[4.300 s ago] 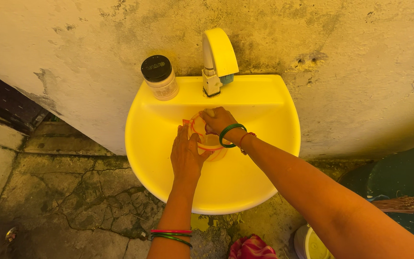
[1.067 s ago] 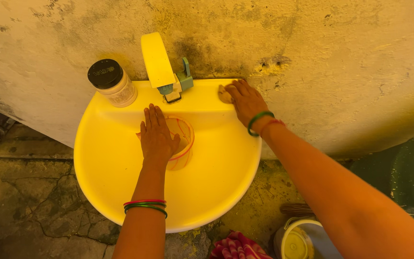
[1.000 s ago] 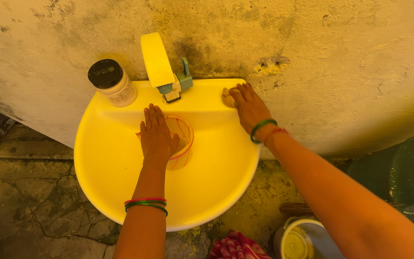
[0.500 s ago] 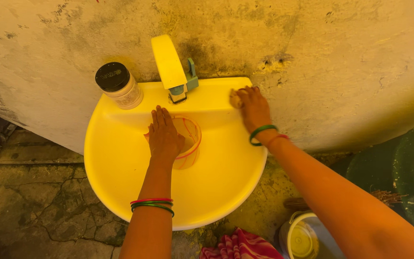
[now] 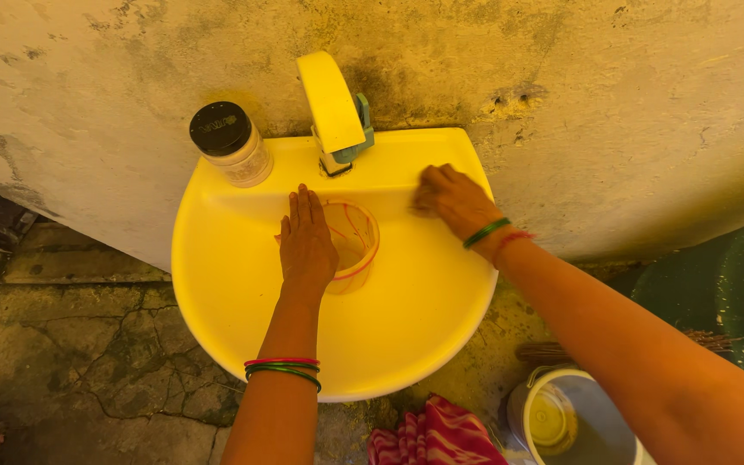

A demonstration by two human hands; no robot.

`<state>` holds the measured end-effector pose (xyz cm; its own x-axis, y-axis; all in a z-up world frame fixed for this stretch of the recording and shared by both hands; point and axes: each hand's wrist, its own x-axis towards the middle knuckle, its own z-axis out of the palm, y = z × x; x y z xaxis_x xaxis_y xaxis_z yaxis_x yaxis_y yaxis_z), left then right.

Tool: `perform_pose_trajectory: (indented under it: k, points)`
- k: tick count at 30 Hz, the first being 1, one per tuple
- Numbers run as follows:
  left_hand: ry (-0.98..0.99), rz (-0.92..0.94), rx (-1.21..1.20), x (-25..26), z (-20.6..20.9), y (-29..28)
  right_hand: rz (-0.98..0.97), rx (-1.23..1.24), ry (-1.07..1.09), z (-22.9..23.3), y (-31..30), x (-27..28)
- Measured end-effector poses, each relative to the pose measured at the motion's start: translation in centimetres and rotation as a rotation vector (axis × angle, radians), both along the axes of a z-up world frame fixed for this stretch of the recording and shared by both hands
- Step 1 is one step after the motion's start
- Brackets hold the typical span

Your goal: The person scrubs a yellow sink with a cloth, applies toothpaste to the cloth, and continues scrubbing the sink basin and faucet area. The person then rinses the cloth and places it in the sink.

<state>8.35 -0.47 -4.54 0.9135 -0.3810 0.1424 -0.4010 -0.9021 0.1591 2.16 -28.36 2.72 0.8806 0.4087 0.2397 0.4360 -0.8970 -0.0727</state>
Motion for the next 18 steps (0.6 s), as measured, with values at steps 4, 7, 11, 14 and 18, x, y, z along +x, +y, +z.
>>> perform_pose_trajectory:
  k: [4,7,11,14,18]
  points:
    - [-0.075,-0.002,0.006,-0.7,1.1,1.2,-0.340,-0.108,0.277,1.1,0.1,-0.2]
    - [0.081,0.097,-0.031,-1.3,2.5,2.4,-0.389,0.189,0.083,0.0,1.4,1.9]
    - [0.089,0.143,-0.073,-1.5,3.9,4.0,-0.506,0.154,-0.328,-2.9,4.2,5.0]
    - [0.037,0.135,-0.129,-1.8,4.5,5.8,-0.501,0.127,-0.137,-4.5,8.8,6.4]
    - [0.042,0.124,-0.208,-1.5,5.2,8.0,-0.308,0.396,-0.028,-3.4,14.1,6.5]
